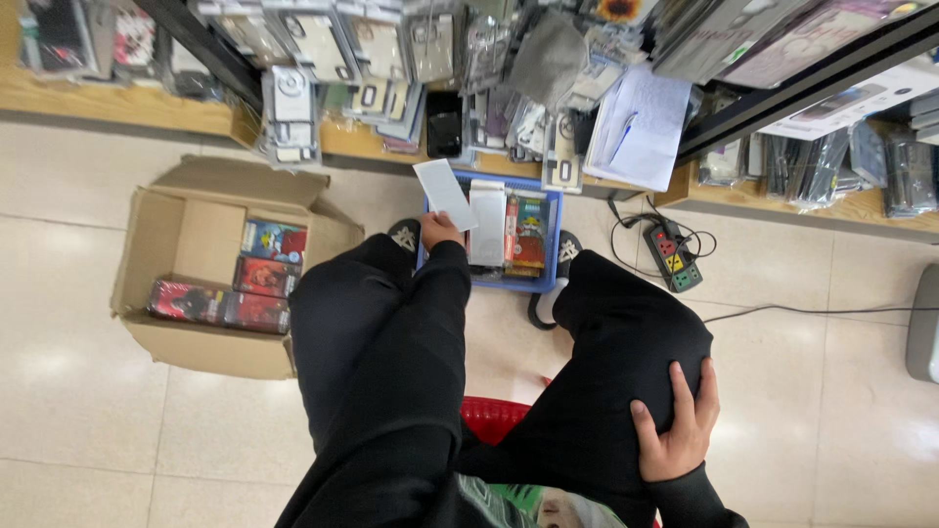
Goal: The person sits on a stool and repeatedly takes black phone cases from a blue basket, places them into white paper sleeves, and returns the packaged items to the basket. The person handles the cases and sleeves by hand, turning them over and smoothing the sleeves before stacking them.
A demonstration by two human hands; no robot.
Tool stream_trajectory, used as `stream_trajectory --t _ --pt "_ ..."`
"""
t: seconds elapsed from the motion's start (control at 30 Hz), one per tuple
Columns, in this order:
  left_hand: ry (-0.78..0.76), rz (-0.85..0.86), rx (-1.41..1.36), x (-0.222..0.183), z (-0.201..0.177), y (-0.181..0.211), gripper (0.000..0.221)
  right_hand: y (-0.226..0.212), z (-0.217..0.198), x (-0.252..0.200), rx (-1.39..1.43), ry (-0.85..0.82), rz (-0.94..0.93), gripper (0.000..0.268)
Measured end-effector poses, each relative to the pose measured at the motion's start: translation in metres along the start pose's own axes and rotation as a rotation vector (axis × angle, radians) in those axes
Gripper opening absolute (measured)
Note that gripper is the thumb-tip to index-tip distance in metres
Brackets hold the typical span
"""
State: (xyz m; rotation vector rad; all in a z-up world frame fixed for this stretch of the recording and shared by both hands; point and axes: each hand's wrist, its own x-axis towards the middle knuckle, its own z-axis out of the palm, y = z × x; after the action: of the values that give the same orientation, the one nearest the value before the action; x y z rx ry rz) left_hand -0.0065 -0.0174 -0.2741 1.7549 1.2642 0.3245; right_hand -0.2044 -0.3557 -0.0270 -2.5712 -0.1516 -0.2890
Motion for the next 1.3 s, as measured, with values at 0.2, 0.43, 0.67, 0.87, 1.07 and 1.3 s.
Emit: stream_trajectory --t 0.2,0.43,0.67,0.87,1.07,1.3 --pt "-0.288 -0.258 -0.775 -0.084 0.0 0.074 0.018 -0.005 0.006 0.002 -0.033 0.01 0.021 0.063" --pt "-0.733 0.283 -0.847 -0.112 -0.076 0.121 0.025 -0.026 0.009 0.056 -0.018 0.152 -0.08 0.051" --pt "-0.82 0.552 -0.808 -0.128 -0.152 0.169 0.018 -0.113 0.052 0.166 1.322 -0.354 0.242 0.03" --pt "-1.201 0.336 -0.979 -0.101 -0.197 0.239 0.047 -0.138 0.091 0.204 1.364 -0.683 0.043 0.026" --pt "-1.35 -0.032 -0.951 -0.096 -0.19 0.265 0.089 -0.124 0.15 0.211 1.418 -0.903 0.058 0.037" --pt "-1.158 0.028 -0.926 -0.116 -0.165 0.263 0.083 -0.116 0.124 0.212 1.452 -0.894 0.35 0.027"
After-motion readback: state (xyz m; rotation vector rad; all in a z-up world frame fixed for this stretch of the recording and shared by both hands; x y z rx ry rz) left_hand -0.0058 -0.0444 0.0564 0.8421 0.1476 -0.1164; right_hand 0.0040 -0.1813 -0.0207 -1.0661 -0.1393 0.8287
